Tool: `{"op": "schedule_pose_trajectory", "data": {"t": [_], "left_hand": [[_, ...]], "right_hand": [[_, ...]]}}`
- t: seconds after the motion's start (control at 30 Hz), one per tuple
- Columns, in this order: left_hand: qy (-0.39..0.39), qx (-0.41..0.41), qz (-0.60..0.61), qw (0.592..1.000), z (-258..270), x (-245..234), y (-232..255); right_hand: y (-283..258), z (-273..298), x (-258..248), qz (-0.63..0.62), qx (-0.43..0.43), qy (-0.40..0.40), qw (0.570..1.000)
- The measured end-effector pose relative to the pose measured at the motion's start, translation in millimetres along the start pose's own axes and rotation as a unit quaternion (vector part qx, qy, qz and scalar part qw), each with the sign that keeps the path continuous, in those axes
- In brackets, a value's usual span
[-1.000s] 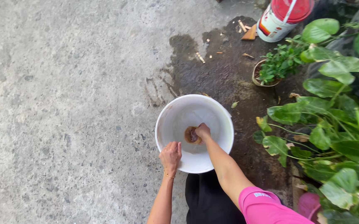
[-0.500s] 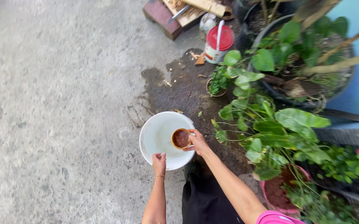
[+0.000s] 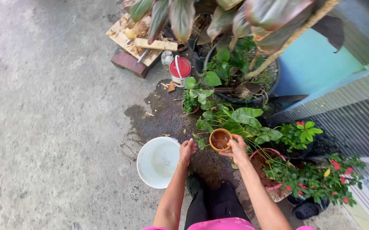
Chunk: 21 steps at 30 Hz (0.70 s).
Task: The person plants a small plant into a pot by hand and with a trowel, then waters multiple potted plants using a cup and a bucket.
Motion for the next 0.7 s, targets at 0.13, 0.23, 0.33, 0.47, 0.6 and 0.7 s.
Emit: {"op": "schedule_pose_trajectory", "data": {"t": [0.13,0.23,0.33,0.47,0.6,0.7], "left_hand": [[-0.058,-0.007,-0.028,0.998,-23.2,68.5,8.6],[-0.095,-0.024,-0.006,0.995,-26.7,121.6,1.5],[-0.118,-0.080,-0.047,0.989,-29.9,167.7,-14.6],[-0.119,-0.105,0.011,0.987,-46.7,225.3,-26.9],[-0.123,-0.101,0.068,0.985,-69.9,280.5,-30.7],[-0.147,-0.038,0.057,0.987,-102.5,319.8,-16.8]], "right_hand": [[-30.9,23.9,-47.0,-0.043,-0.044,0.040,0.997],[-51.0,35.5,-76.3,-0.038,-0.044,0.098,0.994],[-70.1,41.1,-98.0,-0.017,-0.034,0.129,0.991],[-105.4,30.9,-115.2,0.021,-0.049,0.127,0.990],[-146.2,27.0,-120.7,0.063,-0.074,0.121,0.988],[-192.6,23.1,-114.8,0.089,-0.084,0.125,0.985]]}}
Point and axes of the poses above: each hand's wrist, its own z-axis away from the middle knuckle, its own x-axis out of the palm, y = z × x, the point moved 9 cm from there along -z, towards the middle knuckle, and after that the axes turned 14 degrees about x, right-handed, at the moved point
